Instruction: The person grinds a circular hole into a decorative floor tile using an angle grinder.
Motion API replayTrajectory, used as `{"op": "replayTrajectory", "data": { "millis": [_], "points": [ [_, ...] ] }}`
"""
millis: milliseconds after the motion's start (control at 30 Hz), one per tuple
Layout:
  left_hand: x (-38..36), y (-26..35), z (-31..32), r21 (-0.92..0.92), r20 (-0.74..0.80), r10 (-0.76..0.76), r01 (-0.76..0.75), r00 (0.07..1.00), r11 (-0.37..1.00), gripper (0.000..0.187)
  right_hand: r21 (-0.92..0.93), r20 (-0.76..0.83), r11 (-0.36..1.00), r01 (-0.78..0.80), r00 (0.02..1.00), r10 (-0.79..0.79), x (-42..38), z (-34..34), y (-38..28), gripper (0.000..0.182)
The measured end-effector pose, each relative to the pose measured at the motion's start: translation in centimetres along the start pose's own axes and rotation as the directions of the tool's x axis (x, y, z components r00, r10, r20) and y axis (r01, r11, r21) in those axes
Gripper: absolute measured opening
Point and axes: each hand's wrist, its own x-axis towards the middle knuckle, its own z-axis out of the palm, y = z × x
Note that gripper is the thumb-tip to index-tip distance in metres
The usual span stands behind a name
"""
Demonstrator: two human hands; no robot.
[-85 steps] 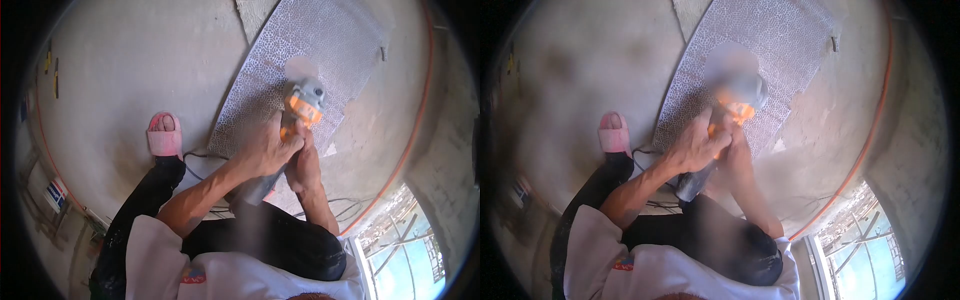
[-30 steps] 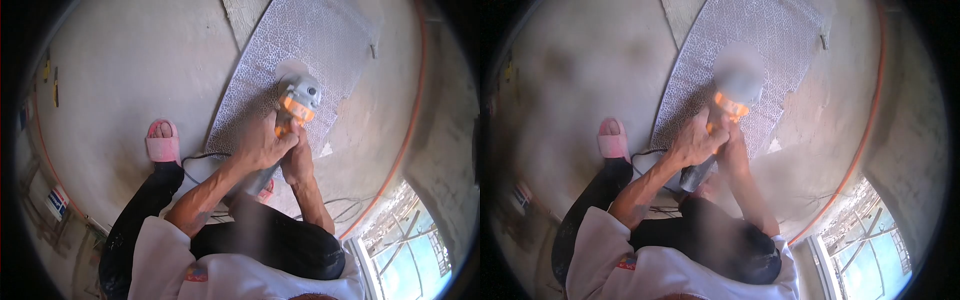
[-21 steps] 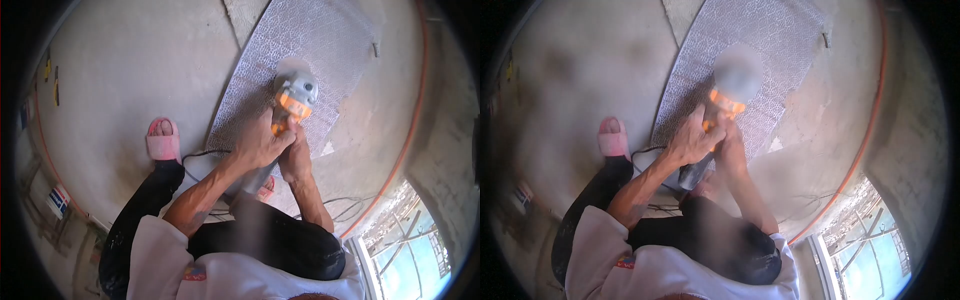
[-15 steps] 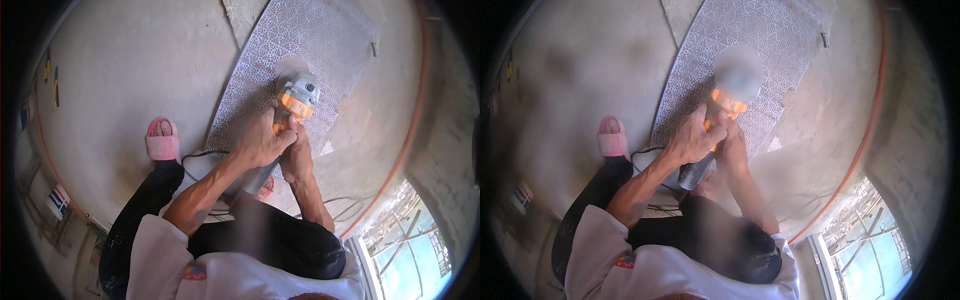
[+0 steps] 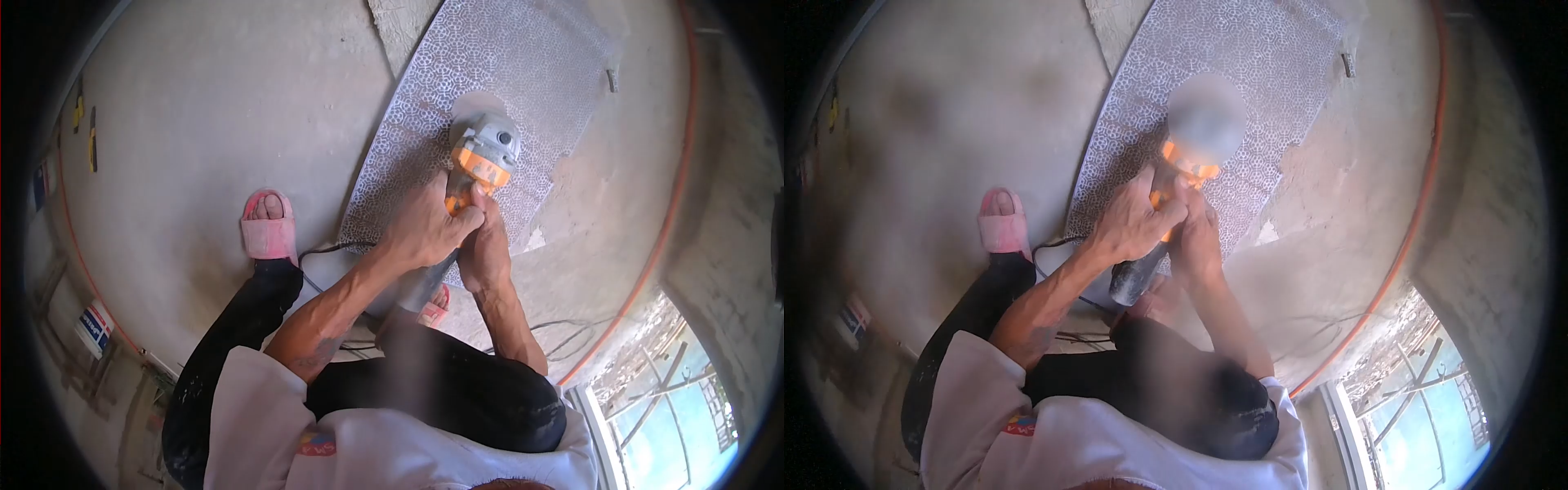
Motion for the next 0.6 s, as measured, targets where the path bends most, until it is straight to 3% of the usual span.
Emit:
{"op": "replayTrajectory", "data": {
  "millis": [233,333,433,533,600],
  "points": [
    [-0.5,-0.1,-0.3,-0.003,0.103,0.013,-0.012,0.995,1.0,0.062,0.009,-0.031,1.0,-0.005,1.0,0.006,-0.9,0.0,0.2,0.049],
    [0.0,-1.3,1.2,-0.04,-0.038,0.06,-0.062,0.997,0.997,0.064,-0.013,-0.029,1.0,-0.017,0.999,0.017,-0.2,-0.7,-0.2,0.049],
    [0.2,-1.5,1.2,0.018,0.063,0.065,-0.066,0.996,0.998,0.063,0.018,-0.09,1.0,0.013,0.996,-0.011,-1.3,0.1,-0.4,0.049],
    [-0.3,-1.7,1.7,-0.085,-0.048,0.044,-0.048,0.998,0.995,0.061,-0.032,-0.029,0.999,-0.034,0.999,0.034,-0.9,-0.3,-0.5,0.049],
    [-0.5,-1.1,1.3,-0.052,0.019,0.002,-0.001,1.0,0.999,0.061,0.002,-0.054,0.999,-0.039,0.998,0.039,-1.2,-0.8,0.0,0.049]
  ]
}}
